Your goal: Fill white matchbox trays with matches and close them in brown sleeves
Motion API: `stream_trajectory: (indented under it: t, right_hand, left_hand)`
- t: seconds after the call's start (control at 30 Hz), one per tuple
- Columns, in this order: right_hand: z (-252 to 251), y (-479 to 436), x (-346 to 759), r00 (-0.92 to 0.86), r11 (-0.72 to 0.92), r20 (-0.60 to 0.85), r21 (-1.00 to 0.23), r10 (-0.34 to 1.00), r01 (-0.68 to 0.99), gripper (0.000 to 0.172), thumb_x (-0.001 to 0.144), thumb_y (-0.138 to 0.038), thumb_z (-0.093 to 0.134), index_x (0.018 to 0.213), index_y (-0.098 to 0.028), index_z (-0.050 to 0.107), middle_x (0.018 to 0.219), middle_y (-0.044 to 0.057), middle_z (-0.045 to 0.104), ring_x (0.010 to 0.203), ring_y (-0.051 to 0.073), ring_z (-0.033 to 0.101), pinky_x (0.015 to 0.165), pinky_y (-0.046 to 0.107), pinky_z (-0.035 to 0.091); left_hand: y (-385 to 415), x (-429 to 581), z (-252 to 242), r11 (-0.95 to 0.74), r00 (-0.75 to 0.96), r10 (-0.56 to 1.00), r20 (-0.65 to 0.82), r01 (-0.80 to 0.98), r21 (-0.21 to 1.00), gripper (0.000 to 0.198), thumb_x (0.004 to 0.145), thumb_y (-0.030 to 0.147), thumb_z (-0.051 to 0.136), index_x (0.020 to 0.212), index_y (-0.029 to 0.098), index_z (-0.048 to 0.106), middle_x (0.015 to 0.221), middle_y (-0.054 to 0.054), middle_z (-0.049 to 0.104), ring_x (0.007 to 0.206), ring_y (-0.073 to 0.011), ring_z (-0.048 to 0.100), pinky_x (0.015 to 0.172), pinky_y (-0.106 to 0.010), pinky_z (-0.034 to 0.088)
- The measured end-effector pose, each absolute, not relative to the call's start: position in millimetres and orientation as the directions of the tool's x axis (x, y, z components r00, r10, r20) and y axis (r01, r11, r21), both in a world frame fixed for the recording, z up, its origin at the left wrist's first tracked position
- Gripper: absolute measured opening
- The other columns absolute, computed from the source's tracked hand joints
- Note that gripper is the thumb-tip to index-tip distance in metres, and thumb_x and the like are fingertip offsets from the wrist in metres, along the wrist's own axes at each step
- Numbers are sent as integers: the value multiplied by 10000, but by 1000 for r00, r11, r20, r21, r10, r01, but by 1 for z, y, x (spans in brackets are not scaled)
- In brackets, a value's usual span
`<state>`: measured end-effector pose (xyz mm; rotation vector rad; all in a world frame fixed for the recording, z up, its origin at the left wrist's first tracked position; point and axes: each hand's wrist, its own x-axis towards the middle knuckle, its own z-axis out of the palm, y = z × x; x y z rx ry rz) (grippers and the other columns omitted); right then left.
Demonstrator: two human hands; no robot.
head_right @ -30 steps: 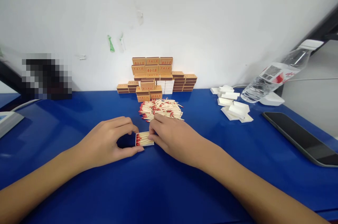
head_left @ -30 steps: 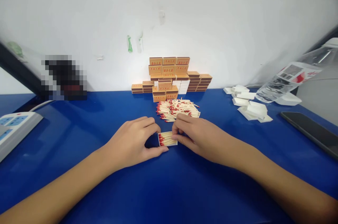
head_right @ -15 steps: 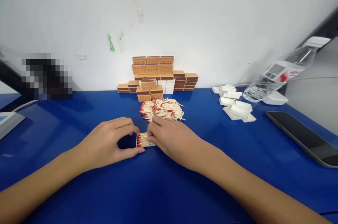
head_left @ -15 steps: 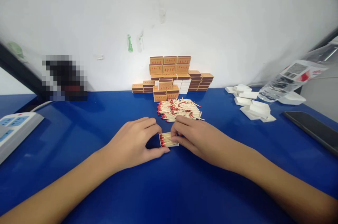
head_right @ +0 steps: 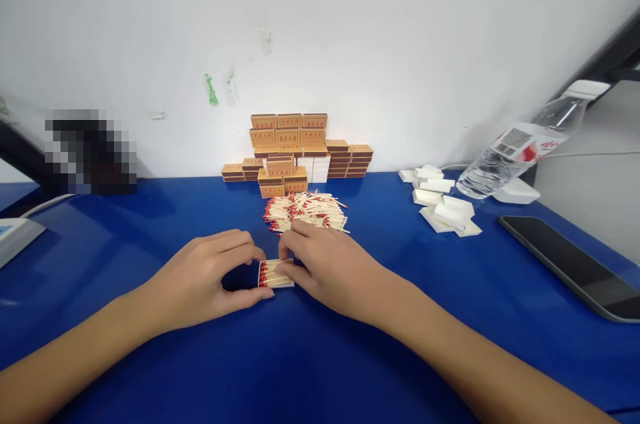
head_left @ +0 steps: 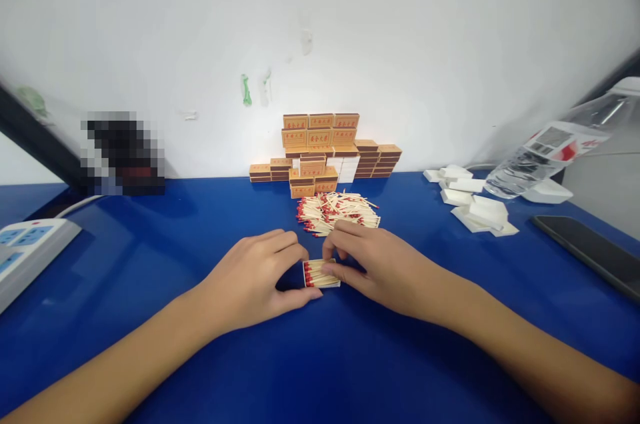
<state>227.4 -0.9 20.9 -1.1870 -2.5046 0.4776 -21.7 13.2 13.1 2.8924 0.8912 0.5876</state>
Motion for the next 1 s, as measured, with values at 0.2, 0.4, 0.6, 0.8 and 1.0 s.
stream_trajectory:
  t: [0.2,0.4,0.6,0.8,1.0]
  right_hand:
    - [23,5,233,-576,599,193,-410,794,688,90,1028,-258,638,955,-208,623,952,31,667,789,168,577,684,307,402]
    - [31,34,261,-327,464,339,-510,882,724,206,1002,-358,635,870,-210,687,758,11,653,656,154,518,622,302,375]
    - [47,103,287,330,48,211,-897,920,439,242,969,-381,691,879,-158,710,737,39,672,612,142,528,557,288,380]
    - [59,159,280,422,-106,62,-926,904,363,322,1015,-396,697,1201,-133,698,1168,117,717,945,211,704,800,366,611]
    - [58,174,284,369,-146,-13,-931,929,334,411,1018,-383,698,1361,-164,638,1362,128,657,1144,266,688,955,478,604]
  left_hand:
    - [13,-22,12,-803,734,596,325,549,231,303,945,465,761,1017,178,696,918,-31,688,818,-201,639,685,-328,490]
    - [17,-23,13,-748,651,664,368,574,334,294,946,482,752,1022,202,708,883,-17,662,821,-204,595,712,-347,476]
    - [17,-22,6,-725,645,688,333,586,361,305,929,501,768,1013,212,717,865,-14,655,829,-212,595,691,-341,454]
    - [17,-21,4,-719,615,695,373,594,360,285,934,487,761,993,210,726,822,-8,641,791,-202,579,678,-338,445]
    - [15,-21,6,-722,613,690,385,622,304,268,932,474,756,960,209,728,768,4,615,737,-187,570,639,-322,424]
